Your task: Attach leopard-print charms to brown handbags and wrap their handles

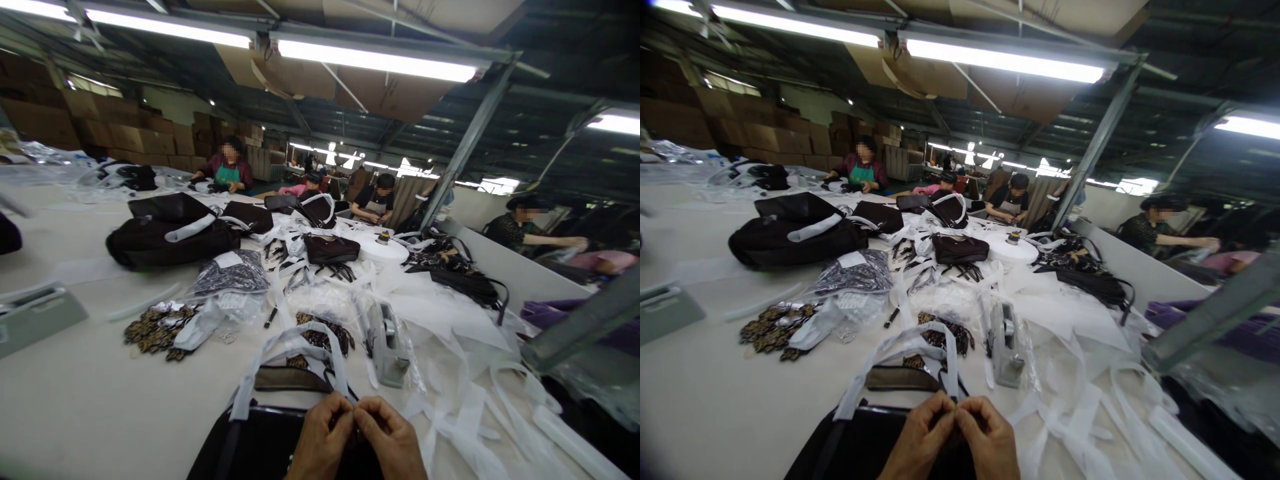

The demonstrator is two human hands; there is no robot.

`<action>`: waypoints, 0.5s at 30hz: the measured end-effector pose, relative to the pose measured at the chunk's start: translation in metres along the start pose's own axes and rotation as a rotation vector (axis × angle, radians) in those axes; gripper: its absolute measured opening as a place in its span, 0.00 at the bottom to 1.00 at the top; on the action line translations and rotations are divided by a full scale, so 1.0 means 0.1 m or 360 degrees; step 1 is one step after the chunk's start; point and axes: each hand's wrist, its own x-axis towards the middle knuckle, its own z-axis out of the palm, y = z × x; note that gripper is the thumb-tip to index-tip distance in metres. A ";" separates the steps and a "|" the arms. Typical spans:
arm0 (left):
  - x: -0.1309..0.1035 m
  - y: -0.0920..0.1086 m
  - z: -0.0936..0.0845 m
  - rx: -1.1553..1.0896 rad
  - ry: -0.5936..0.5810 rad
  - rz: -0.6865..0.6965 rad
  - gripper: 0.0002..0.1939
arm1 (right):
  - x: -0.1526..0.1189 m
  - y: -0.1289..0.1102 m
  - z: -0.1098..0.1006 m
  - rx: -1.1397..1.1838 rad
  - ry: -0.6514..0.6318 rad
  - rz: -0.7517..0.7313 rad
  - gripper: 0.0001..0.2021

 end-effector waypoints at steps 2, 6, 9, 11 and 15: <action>-0.01 0.00 0.01 -0.0002 0.0022 0.0009 0.15 | 0.00 0.00 0.01 -0.0030 0.0016 -0.0015 0.17; 0.00 -0.06 0.03 -0.0013 0.0068 0.0040 0.15 | 0.01 -0.03 0.00 -0.0078 0.0020 -0.0043 0.18; 0.02 -0.09 0.01 -0.0055 0.0061 0.0028 0.16 | 0.04 -0.06 -0.02 -0.0091 0.0004 -0.0060 0.19; 0.03 -0.09 -0.01 -0.0102 0.0016 0.0007 0.16 | 0.05 -0.06 -0.04 -0.0138 -0.0031 -0.0095 0.19; 0.04 -0.04 -0.04 -0.0109 -0.0042 -0.0022 0.15 | 0.05 -0.03 -0.05 -0.0381 -0.0036 -0.0370 0.17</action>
